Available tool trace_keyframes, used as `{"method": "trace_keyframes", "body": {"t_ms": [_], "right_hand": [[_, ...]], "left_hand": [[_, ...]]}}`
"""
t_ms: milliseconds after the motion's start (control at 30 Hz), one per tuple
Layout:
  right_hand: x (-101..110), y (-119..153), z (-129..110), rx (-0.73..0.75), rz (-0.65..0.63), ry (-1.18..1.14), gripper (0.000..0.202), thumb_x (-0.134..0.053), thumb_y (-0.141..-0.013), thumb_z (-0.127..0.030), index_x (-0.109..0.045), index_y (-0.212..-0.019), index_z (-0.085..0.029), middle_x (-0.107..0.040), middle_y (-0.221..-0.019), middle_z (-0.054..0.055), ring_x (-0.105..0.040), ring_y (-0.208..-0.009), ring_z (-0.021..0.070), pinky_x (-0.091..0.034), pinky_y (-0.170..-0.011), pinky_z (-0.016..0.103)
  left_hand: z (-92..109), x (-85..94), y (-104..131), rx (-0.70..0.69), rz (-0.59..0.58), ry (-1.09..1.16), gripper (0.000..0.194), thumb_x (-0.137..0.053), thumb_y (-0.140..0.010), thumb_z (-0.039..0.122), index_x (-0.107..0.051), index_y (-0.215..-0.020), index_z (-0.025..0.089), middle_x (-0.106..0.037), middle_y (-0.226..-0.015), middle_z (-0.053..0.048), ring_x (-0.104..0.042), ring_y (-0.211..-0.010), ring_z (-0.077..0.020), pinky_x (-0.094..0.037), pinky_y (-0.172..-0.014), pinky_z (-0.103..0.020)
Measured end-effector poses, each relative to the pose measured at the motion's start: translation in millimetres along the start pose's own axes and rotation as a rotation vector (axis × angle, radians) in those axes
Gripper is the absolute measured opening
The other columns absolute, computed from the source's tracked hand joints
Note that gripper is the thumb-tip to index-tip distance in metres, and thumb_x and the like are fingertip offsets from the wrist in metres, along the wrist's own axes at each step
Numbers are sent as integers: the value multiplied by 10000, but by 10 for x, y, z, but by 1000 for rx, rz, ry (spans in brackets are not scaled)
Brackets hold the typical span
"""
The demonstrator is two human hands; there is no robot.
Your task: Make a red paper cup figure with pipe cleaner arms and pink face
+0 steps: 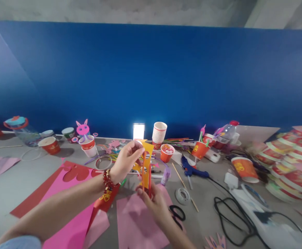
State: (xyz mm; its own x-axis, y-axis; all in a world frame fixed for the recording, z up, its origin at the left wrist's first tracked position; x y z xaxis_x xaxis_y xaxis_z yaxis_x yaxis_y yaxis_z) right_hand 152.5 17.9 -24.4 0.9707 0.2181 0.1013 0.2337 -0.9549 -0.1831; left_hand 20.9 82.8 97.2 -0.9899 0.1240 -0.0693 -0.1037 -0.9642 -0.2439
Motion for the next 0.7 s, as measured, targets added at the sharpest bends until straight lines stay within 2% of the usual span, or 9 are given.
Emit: {"method": "trace_keyframes", "body": {"t_ms": [67,167,267,367,467,600,667,700], "right_hand": [[-65,13,38,-101,-95,-141,552,-463,-917,-685,-638,-825,-169,-616,-581,16,-555,-487,135,-448,-477,226],[-138,63,36,-151,-208,-208,619,-433,-926,-695,-561,-613,-177,-536,-472,-6,-452,-396,89,-349,-410,202],[-166,125,-39,-149,-266,-271,611,-459,-937,-656,-569,-586,-169,-540,-481,-1,-475,-401,89,-347,-410,198],[-143,169,-134,-124,-263,-402,582,-502,-930,-630,-577,-591,-163,-532,-503,-5,-492,-408,92,-360,-413,197],[-79,181,-220,-68,-259,-584,549,-524,-939,-584,-599,-607,-154,-547,-523,3,-496,-424,93,-364,-426,197],[1,142,-299,-7,-253,-784,495,-535,-960,-505,-626,-628,-149,-567,-518,14,-477,-417,95,-338,-423,198],[10,115,-311,-13,-237,-820,491,-534,-963,-490,-630,-623,-149,-560,-502,10,-464,-402,95,-330,-420,202],[6,105,-310,-22,-230,-825,496,-533,-964,-488,-626,-612,-150,-552,-491,6,-456,-393,94,-327,-417,203]], "left_hand": [[-39,8,5,12,26,22,239,-700,-801,372,-588,-807,162,-606,-727,9,-574,-571,-98,-513,-456,-191],[-44,131,-105,-27,113,41,245,-694,-796,383,-567,-822,176,-622,-742,-6,-602,-657,-128,-510,-480,-192],[-13,357,-280,-68,236,40,245,-660,-815,392,-520,-860,198,-613,-771,6,-597,-674,-110,-487,-512,-171],[-30,538,-346,-63,280,-11,237,-616,-843,409,-489,-882,212,-609,-794,16,-589,-645,-91,-469,-522,-163],[-164,529,-177,2,152,-126,226,-634,-827,399,-526,-840,200,-617,-778,15,-592,-604,-95,-457,-488,-168],[-492,296,268,169,-183,-273,176,-663,-782,332,-572,-765,183,-577,-604,42,-541,-428,-107,-439,-409,-208],[-618,205,434,207,-280,-317,123,-646,-766,285,-570,-758,189,-581,-598,41,-548,-447,-122,-464,-434,-230],[-650,183,481,205,-305,-340,105,-662,-736,251,-577,-749,191,-603,-648,27,-582,-526,-136,-497,-499,-245]]}}
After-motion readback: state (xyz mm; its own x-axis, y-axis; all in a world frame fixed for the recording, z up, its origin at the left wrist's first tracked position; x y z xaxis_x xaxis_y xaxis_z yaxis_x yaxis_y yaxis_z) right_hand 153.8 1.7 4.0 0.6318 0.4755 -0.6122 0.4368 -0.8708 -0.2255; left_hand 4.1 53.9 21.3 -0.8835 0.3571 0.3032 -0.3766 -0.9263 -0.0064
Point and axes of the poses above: each hand's wrist, its own y-axis away from the middle knuckle, its own x-axis out of the back of the hand, z = x × y, the point moved 1 cm from there along -y, towards the middle knuckle
